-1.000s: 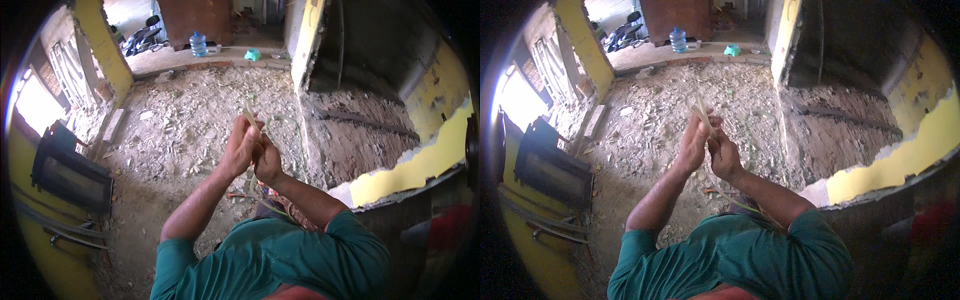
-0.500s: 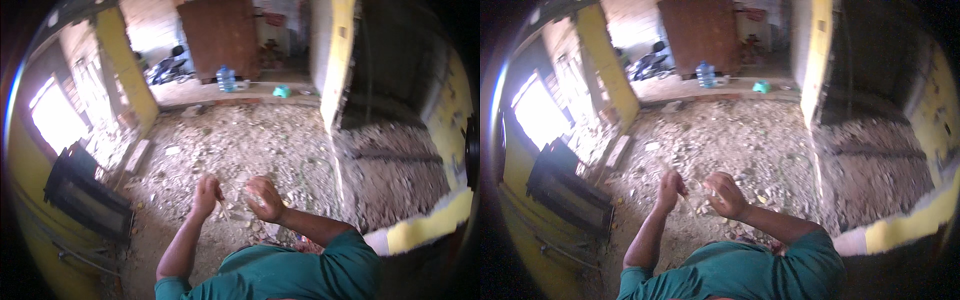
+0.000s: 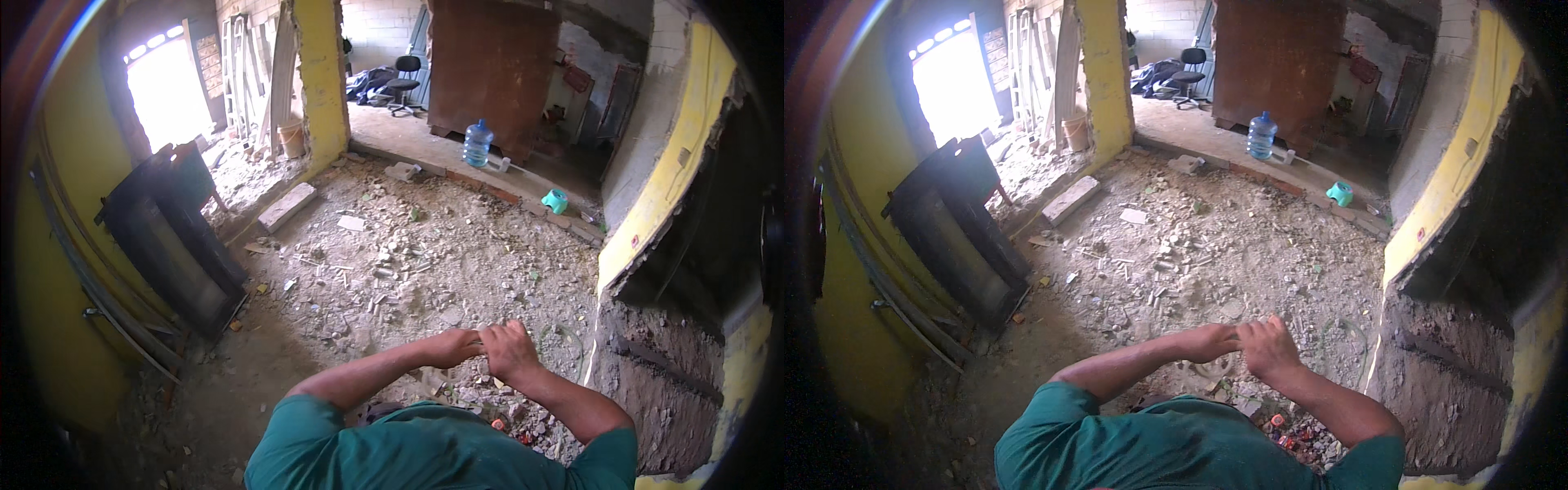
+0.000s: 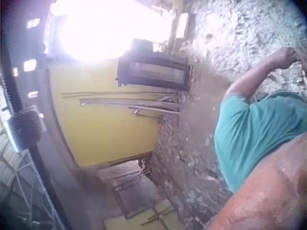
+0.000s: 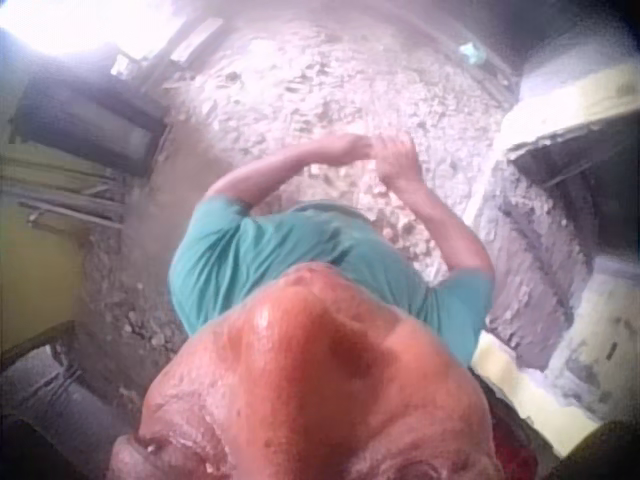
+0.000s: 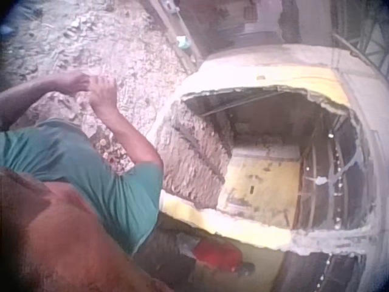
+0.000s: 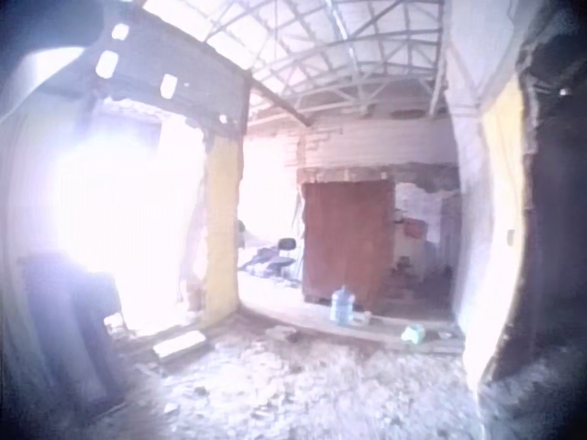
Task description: The person secures a green plastic pipe along the edge of a yellow wall using a thin metal rod. They repeatedly position the pipe and use the rod to fasten it to the wall surface. The person then walks through a debris-filled room.
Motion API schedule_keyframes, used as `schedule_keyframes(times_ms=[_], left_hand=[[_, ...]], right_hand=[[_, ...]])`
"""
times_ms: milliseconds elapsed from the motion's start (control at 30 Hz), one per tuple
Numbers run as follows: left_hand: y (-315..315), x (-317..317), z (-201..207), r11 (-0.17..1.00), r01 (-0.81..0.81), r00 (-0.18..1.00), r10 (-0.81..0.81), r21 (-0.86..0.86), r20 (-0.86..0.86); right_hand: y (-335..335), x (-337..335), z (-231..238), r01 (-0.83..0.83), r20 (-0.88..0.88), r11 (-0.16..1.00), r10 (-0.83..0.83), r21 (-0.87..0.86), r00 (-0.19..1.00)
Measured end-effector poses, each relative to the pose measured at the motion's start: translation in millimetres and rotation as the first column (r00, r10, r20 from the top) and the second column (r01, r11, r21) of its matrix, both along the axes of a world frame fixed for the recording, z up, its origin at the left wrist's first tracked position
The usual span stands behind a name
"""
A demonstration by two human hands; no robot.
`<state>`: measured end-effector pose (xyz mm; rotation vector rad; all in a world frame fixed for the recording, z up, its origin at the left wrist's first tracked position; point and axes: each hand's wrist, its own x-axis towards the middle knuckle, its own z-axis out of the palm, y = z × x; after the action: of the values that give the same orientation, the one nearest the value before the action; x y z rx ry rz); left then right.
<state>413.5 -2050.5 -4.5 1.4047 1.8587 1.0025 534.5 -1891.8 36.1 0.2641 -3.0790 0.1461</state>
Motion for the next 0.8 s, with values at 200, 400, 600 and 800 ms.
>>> schedule_keyframes(times_ms=[200,400,600,800], left_hand=[[-11,-64,-26,0.950,0.310,0.947,-0.312,0.043,0.069],[-5,-86,-37,0.957,0.033,0.992,0.004,0.288,-0.126],[14,-117,-21,0.791,-0.429,0.891,0.451,0.436,0.059],[3,-183,42,0.535,-0.447,0.780,0.625,0.717,0.021]], right_hand=[[-22,-40,-12,0.301,0.358,0.865,-0.154,-0.402,0.921],[-46,-60,15,0.401,0.263,0.915,-0.377,-0.043,0.888],[-26,-60,113,0.100,-0.347,0.962,-0.006,0.254,0.938],[-7,-29,206,0.118,-0.561,0.878,0.188,0.464,0.807]])
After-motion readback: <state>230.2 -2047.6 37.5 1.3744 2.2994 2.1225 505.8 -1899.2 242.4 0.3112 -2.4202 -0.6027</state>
